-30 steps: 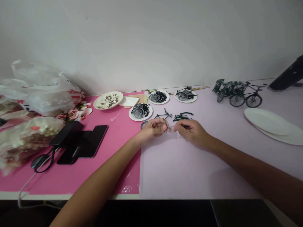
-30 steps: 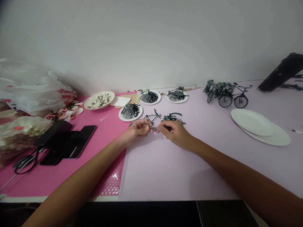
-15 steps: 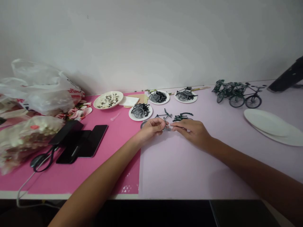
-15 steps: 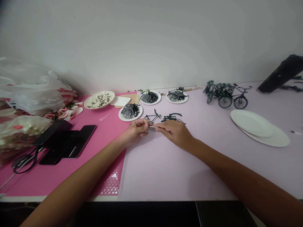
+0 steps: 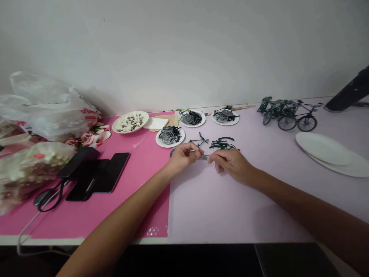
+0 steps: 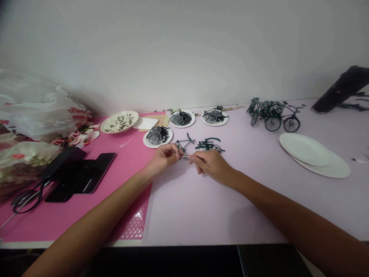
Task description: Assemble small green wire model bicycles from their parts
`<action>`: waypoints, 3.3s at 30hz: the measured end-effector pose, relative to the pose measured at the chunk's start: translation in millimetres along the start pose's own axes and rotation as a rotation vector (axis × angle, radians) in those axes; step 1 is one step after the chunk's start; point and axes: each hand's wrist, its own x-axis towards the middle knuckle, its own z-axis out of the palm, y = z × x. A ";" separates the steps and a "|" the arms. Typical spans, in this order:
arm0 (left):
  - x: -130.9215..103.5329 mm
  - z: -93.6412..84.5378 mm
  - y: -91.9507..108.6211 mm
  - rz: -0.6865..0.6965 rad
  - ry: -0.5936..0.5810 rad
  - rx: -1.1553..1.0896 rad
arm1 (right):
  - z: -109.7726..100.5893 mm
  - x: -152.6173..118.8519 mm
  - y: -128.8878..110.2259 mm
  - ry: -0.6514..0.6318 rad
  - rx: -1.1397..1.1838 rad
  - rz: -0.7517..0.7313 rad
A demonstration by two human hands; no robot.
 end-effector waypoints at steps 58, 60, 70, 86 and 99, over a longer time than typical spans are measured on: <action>3.3 -15.1 5.2 -0.135 -0.185 -0.146 | 11.2 2.0 2.9 0.136 0.214 0.045; 3.7 -16.1 4.6 -0.149 -0.186 -0.143 | 11.9 1.4 3.3 0.170 0.164 0.014; 3.8 -12.2 5.4 -0.139 -0.203 -0.171 | 9.8 2.3 5.5 0.268 -0.012 -0.099; 1.4 -10.2 7.9 -0.196 -0.263 -0.139 | 11.7 0.8 5.8 0.262 -0.082 -0.182; 1.0 -12.2 5.3 -0.191 -0.267 -0.140 | 9.9 -0.7 8.4 0.301 -0.248 -0.369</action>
